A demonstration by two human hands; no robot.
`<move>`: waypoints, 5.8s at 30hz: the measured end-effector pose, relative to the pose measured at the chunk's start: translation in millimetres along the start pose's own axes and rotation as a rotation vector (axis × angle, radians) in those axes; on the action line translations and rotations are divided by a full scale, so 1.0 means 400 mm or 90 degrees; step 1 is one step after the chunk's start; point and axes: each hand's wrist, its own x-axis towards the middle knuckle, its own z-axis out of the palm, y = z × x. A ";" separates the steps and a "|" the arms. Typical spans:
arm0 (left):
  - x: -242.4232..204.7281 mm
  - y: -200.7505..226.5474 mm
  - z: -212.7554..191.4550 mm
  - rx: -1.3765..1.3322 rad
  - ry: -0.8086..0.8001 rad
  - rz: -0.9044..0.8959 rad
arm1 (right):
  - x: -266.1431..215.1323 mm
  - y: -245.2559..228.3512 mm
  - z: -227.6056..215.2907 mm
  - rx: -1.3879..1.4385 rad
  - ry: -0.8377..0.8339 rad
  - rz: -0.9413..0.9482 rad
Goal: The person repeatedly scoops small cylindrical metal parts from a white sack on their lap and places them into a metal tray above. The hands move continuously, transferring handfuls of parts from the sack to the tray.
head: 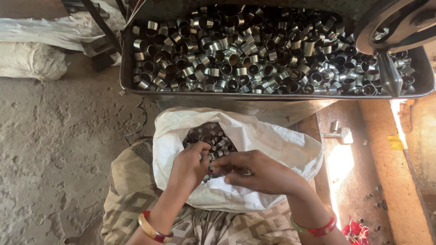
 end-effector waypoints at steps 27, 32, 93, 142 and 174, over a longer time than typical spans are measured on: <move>0.459 0.068 -0.207 0.243 0.157 0.193 | 0.038 0.296 -0.470 -0.472 0.475 0.522; 0.471 0.030 -0.235 -0.416 0.096 0.042 | -0.029 0.306 -0.488 0.209 0.817 0.209; 0.321 0.033 -0.288 0.404 0.218 0.126 | 0.057 0.207 -0.416 -0.510 0.443 0.447; 0.092 0.276 -0.143 -1.003 -0.130 -0.232 | -0.016 0.023 -0.125 0.497 0.437 -0.009; 0.315 0.060 -0.248 0.153 0.226 0.276 | -0.249 0.636 -0.725 -0.737 0.788 0.339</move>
